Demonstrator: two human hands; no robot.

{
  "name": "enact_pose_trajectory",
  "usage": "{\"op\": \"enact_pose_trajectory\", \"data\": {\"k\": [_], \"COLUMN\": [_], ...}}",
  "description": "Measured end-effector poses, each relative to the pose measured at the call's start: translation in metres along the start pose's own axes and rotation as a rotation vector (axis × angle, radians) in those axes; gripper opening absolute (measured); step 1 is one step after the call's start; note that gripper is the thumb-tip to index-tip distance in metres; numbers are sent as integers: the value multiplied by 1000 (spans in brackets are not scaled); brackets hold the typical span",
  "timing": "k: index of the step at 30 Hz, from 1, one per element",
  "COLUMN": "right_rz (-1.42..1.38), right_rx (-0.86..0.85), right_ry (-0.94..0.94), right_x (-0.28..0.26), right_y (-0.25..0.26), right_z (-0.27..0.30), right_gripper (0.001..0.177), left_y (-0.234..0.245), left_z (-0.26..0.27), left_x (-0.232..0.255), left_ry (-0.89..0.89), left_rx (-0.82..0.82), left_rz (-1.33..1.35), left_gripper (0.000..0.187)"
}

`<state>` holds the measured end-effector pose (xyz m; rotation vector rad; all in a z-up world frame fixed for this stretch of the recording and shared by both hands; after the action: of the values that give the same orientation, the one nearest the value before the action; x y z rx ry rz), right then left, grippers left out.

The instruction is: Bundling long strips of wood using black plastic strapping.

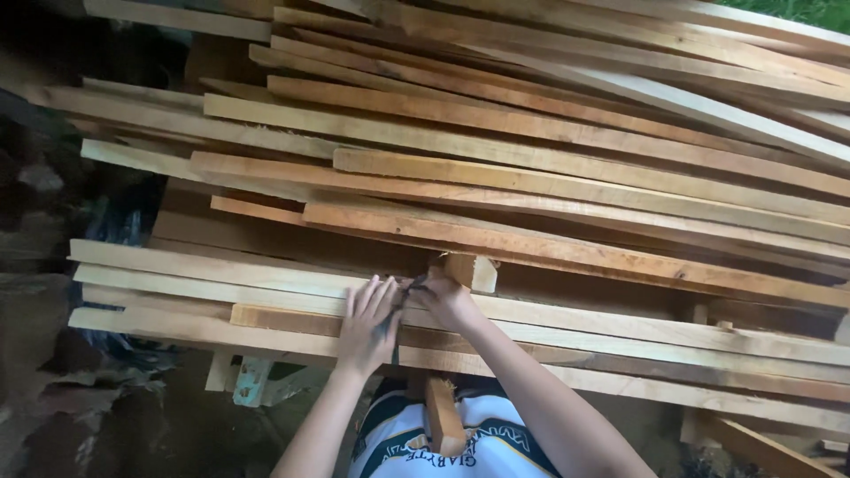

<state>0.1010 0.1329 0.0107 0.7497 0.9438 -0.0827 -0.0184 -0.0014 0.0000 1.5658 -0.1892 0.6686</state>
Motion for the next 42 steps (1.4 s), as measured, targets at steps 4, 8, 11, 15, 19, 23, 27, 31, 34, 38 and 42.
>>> {"op": "enact_pose_trajectory", "data": {"k": [4,8,11,15,19,23,27,31,34,38,42], "right_rz": [-4,87,186,107,106,19,-56,-52,-45,156,125], "right_rx": [11,105,160,260,85,63,50,-18,-99,203,160], "right_ry": [20,77,68,-217,-277,-499,-545,-471,-575,-294,-273], "right_x": [19,35,42,62,81,94,88,32,53,121,125], "right_y": [-11,-27,-44,-68,-82,-99,-86,-46,-60,-118,-116], "right_z": [0,-5,-6,-17,-42,-61,-66,-59,-62,-76,-81], "right_gripper": [32,37,37,42,50,34,23,25,29,28,38], "left_y": [-20,-18,-8,-26,-6,-42,-41,-32,-39,-25,-34], "left_z": [5,6,7,2,-1,11,12,6,4,-32,-62], "left_x": [-23,-24,-15,0,25,10,15,20,9,-2,-16], "left_ry": [-27,-64,-80,143,128,30,-40,27,1,223,286], "left_rx": [8,-83,56,241,320,306,287,180,184,183,144], "left_rz": [-9,58,135,412,421,160,79,123,108,394,172], "left_gripper": [50,40,28,22,26,20,27,32,31,39,49]}}
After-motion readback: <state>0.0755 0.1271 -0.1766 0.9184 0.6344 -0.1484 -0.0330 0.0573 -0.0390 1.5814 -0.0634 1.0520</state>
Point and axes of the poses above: each hand's wrist, its own z-axis away from the middle knuckle, its own y-axis out of the back of the hand, x = y × z, the point moved 3 cm from there along -z, towards the middle knuckle, and after that the axes turned 5 degrees about y, right-handed, at the moved point
